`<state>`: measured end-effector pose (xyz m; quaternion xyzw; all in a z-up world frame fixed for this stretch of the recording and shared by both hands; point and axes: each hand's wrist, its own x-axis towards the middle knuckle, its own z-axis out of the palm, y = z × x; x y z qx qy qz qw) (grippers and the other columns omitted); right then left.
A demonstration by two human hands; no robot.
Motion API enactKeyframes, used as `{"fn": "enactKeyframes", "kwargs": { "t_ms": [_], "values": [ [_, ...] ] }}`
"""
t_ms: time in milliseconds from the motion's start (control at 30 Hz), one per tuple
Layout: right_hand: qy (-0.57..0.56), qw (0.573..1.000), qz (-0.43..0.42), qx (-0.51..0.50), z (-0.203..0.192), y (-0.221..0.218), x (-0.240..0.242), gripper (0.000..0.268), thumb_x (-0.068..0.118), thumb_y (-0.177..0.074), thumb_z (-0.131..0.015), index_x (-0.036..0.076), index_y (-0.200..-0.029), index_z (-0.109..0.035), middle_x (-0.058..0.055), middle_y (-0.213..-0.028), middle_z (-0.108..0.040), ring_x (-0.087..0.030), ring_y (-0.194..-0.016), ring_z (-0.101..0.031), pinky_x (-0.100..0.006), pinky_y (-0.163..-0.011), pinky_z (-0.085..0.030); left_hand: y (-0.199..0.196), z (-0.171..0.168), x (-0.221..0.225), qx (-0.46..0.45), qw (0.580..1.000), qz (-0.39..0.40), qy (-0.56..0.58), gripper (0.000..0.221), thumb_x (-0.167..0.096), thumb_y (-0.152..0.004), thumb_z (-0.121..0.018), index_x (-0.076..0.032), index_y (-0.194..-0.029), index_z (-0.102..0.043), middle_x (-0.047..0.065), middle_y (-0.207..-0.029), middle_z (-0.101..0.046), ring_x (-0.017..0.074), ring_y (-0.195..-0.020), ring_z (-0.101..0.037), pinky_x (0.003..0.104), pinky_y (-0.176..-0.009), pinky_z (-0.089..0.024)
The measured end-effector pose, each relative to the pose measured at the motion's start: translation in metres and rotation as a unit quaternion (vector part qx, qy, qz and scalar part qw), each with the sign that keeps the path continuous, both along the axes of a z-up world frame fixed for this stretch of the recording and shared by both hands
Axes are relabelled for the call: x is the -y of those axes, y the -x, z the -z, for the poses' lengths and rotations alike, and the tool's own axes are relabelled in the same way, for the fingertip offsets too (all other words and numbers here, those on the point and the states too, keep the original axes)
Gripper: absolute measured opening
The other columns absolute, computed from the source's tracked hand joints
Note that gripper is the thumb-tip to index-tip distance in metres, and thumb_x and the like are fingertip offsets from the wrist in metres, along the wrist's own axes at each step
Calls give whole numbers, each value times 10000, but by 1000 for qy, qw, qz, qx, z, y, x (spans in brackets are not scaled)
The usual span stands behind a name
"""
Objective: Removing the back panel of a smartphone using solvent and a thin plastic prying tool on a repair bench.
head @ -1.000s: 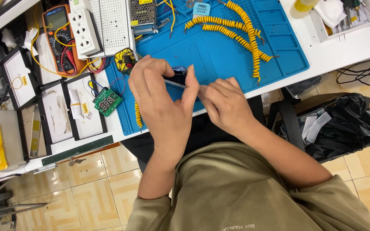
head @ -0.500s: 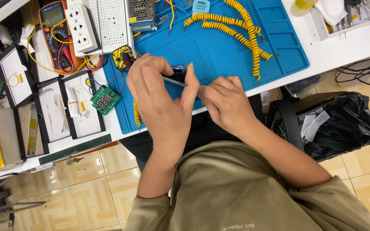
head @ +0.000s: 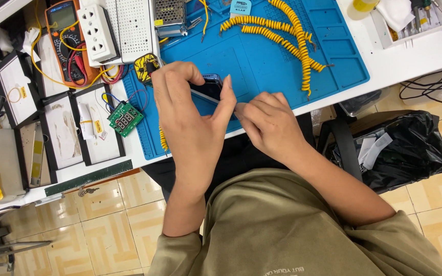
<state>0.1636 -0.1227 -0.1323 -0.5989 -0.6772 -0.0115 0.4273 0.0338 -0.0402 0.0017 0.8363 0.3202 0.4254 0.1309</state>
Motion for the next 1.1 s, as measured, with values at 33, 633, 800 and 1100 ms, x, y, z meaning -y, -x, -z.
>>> {"fn": "enactKeyframes", "kwargs": {
  "t_ms": [33,633,800,1100],
  "values": [
    [-7,1000,0,1,-1,1,-1,64,71,-1151,-688,79,-1092,-711,-30,-835,-629,-250,-869,-596,-399,-765,-349,1,-3,-1,7,1000,16,18,306,-38,-1065,-749,-11,-1052,-445,130,-1039,-447,316,-993,-483,445,-912,-468],
    [10,999,-18,-38,-1,5,-3,99,44,-1160,-632,55,-1063,-648,-48,-936,-702,-266,-836,-593,-408,-771,-383,3,-2,-8,14,1000,6,22,298,-84,-1062,-737,-13,-1060,-447,120,-1051,-435,303,-973,-475,437,-883,-471],
    [17,1000,-13,-23,0,3,-2,75,52,-1159,-638,58,-1088,-661,-42,-951,-718,-271,-911,-589,-407,-739,-339,1,2,-9,20,999,-5,28,292,-104,-1066,-719,-23,-1066,-438,114,-1064,-425,291,-978,-462,426,-878,-472],
    [43,998,-31,-27,5,0,-4,70,92,-1183,-607,48,-1160,-656,-67,-1008,-729,-282,-951,-596,-420,-738,-349,2,2,-8,26,999,-29,32,287,-130,-1066,-699,-33,-1057,-430,108,-1061,-416,287,-965,-449,429,-870,-460]
  ]
}}
